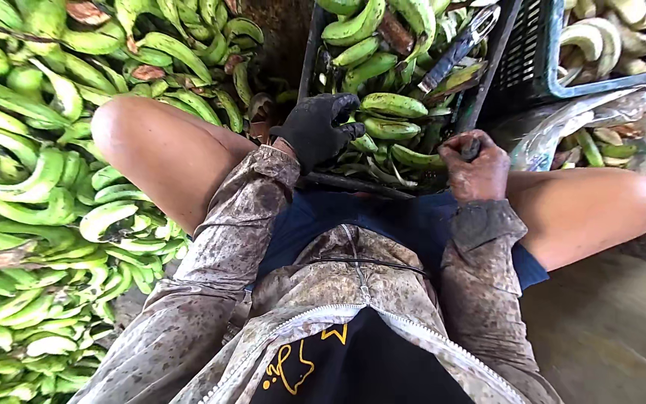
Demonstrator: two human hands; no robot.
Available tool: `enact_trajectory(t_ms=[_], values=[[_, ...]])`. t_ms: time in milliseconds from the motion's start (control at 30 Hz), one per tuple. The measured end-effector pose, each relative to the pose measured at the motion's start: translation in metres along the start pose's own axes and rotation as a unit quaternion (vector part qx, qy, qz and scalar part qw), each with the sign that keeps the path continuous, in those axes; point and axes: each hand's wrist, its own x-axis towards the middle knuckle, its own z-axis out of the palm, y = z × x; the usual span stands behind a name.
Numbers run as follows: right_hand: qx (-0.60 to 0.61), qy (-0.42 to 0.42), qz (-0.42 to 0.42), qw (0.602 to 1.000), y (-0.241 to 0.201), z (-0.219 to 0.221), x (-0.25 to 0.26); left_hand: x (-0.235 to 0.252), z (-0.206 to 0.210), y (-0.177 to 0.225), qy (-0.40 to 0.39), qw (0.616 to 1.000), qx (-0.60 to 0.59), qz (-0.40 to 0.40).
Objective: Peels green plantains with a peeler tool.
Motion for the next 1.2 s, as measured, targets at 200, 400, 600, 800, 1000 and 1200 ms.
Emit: enact_trajectory(t_ms=[200, 400, 600, 800, 1000, 1200], values=[[0.38, 0.053, -0.124, 0.915, -0.019, 0.018, -0.005, 0.002, 0.035, 0.009, 0.038, 0.851, -0.521, -0.048], [0.284, 0.013, -0.079, 0.956, -0.044, 0.056, -0.011, 0.01, 0.061, 0.014, 0.193, 0.699, -0.687, 0.05], [0.033, -0.13, 0.029, 0.991, -0.055, 0.071, -0.025, 0.001, 0.051, 0.02, 0.395, 0.738, -0.546, -0.011], [-0.024, -0.156, 0.006, 0.987, -0.073, 0.075, -0.01, -0.001, 0.072, 0.033, 0.366, 0.755, -0.541, 0.063], [-0.096, -0.16, 0.102, 0.977, -0.038, 0.07, -0.014, 0.011, 0.028, 0.005, 0.404, 0.69, -0.596, 0.077], [0.171, -0.204, 0.026, 0.964, -0.068, 0.075, -0.035, 0.016, -0.004, -0.013, 0.241, 0.654, -0.715, 0.054]])
